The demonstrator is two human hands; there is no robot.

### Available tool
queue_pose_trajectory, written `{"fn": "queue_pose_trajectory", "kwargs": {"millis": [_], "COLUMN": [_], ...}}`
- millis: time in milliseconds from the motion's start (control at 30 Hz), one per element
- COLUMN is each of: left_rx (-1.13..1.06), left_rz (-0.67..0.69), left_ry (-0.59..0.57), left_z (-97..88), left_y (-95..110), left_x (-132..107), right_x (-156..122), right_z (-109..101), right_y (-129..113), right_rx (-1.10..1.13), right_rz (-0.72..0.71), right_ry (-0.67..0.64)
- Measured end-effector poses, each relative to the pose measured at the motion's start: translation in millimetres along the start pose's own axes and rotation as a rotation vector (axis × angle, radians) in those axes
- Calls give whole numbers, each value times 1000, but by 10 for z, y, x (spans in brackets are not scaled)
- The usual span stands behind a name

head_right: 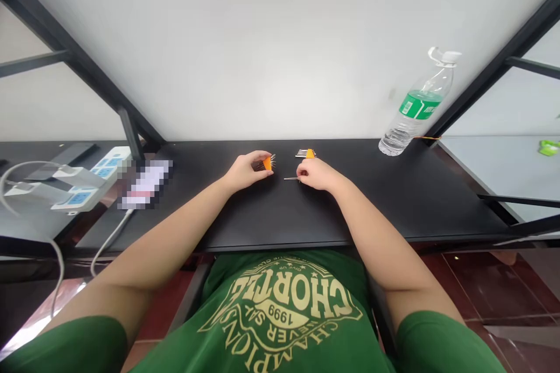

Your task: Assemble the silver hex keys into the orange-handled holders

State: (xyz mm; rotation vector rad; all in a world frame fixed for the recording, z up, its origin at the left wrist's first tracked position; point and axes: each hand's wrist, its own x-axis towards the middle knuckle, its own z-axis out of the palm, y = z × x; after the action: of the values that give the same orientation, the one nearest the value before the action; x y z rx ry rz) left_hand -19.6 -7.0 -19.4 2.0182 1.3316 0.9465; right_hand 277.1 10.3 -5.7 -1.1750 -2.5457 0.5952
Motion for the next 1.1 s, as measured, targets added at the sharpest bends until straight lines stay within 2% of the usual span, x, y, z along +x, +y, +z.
{"fn": "queue_pose_trajectory", "kwargs": {"millis": [167, 300, 533, 700, 933, 1100], "left_rx": [16, 29, 21, 16, 34, 32], "left_rz": [17, 12, 25, 1, -6, -11], "left_ry": [-15, -19, -30, -29, -33, -42], "left_z": [12, 19, 36, 41, 44, 52], "left_y": [41, 51, 38, 24, 21, 10], "left_x": [-11, -15, -9, -11, -13, -10], "right_x": [16, 21, 74, 68, 21, 15], "right_z": [80, 104, 97, 74, 42, 23], "right_y": [-71, -127, -184, -190, -48, -33], "right_rx": [-110, -178, -83, -74, -8, 9], "right_rz": [-27, 15, 158, 107, 63, 109], "right_ry": [9, 16, -69, -55, 14, -24]}}
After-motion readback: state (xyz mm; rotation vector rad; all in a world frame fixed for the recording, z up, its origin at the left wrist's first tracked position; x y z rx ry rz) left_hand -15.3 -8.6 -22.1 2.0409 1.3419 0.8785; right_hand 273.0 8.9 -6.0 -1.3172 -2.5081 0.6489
